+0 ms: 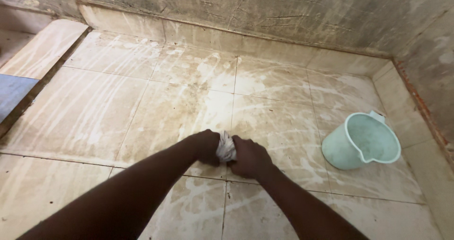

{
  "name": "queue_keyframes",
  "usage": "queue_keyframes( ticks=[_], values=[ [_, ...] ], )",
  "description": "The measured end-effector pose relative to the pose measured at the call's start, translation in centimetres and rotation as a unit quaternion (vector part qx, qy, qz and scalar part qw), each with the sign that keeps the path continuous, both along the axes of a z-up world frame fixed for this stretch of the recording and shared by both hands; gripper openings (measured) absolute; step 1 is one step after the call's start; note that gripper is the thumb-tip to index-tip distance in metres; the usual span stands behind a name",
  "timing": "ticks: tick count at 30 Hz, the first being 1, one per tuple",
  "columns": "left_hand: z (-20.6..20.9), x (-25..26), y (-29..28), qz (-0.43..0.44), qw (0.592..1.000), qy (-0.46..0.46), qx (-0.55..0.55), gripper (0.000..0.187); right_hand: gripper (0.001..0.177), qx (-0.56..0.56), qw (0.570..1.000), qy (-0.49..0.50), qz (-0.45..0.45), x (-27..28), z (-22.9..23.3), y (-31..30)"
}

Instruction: The person wipes a tiled floor with a white cloth, moving the cloth in circular and back-and-forth motions across the surface. A light green plastic bucket is present nearby and is briefly repositioned during the cleaning process.

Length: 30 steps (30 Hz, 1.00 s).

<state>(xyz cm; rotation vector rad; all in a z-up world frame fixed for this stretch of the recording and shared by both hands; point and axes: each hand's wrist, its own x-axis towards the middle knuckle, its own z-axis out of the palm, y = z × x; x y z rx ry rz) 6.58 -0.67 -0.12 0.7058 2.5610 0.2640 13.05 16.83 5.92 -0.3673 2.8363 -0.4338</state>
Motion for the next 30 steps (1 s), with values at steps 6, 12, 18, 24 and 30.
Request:
queue_keyframes(
  ticks=[6,12,18,24,30],
  values=[
    [1.4,3.9,0.3,0.02,1.0,-0.005,-0.004,0.044,0.057,0.008,1.0,-0.002,0.007,3.4,-0.1,-0.1],
    [3.1,6.5,0.2,0.052,0.998,-0.037,0.003,0.042,0.051,0.014,1.0,-0.008,0.001,5.2,0.1,0.0],
    [3.8,8.5,0.4,0.061,0.998,-0.016,-0.005,0.049,0.06,0.045,0.999,-0.028,0.005,6.4,0.8,-0.2],
    [4.9,8.4,0.1,0.072,0.997,-0.003,0.008,0.054,0.066,0.082,0.996,-0.008,0.037,5.5,1.6,0.4],
    [5.5,4.1,-0.5,0.099,0.991,0.074,0.045,0.053,0.075,0.048,0.995,0.079,0.029,1.7,1.9,0.6]
  ],
)
